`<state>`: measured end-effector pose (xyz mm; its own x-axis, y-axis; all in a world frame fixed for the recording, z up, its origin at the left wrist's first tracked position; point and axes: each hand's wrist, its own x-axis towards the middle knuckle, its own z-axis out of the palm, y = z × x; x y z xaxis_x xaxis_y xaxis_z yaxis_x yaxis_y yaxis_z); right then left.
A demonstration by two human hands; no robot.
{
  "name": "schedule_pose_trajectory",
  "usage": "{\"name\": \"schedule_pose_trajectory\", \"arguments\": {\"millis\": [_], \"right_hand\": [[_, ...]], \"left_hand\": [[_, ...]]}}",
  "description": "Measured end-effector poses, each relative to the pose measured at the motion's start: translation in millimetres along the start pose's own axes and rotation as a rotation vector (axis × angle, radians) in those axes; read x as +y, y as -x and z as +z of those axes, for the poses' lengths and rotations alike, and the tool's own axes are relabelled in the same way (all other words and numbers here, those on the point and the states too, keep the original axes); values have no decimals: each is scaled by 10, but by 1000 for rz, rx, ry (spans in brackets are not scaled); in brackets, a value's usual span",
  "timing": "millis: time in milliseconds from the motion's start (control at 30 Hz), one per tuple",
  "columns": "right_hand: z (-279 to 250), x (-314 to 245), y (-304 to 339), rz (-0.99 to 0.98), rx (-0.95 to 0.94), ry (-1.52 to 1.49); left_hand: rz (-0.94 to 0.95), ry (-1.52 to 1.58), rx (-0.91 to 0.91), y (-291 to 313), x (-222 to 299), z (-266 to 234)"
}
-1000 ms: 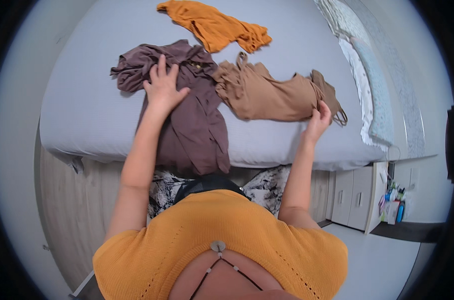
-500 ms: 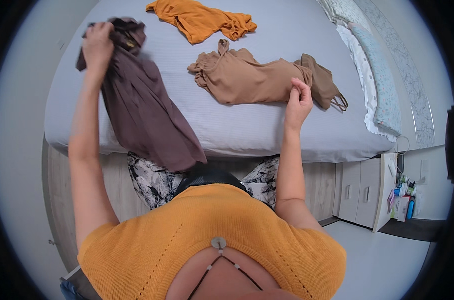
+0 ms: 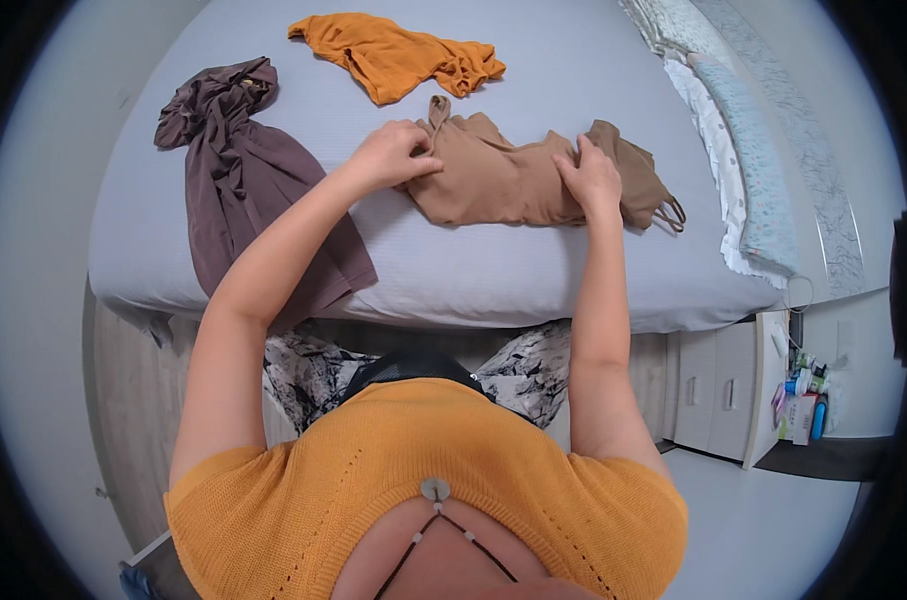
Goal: The person folds several clothing items on a bed, including a brown camisole and a mustard yellow top, by smoothing the fabric and folding the sides inward.
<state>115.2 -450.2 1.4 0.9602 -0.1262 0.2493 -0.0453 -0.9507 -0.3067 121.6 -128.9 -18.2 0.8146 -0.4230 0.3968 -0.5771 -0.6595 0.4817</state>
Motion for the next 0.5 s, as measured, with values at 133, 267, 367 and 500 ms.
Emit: {"name": "schedule_pose_trajectory", "arguments": {"millis": [133,267,367,500], "right_hand": [[-54,137,-70,-16,-337,-76],[2,214,-143,-25,-429,-133],[-128,53,-108,-59,-271,-300],[-381,-109,-176,-81,40,-732]], "left_hand": [[-69,126,-47,-169,-109,0],[-263,624,26,-237,-226,-367],[-228,893,184,-172,-165,-598],[-204,1134,201,-163,-14,-991]]}}
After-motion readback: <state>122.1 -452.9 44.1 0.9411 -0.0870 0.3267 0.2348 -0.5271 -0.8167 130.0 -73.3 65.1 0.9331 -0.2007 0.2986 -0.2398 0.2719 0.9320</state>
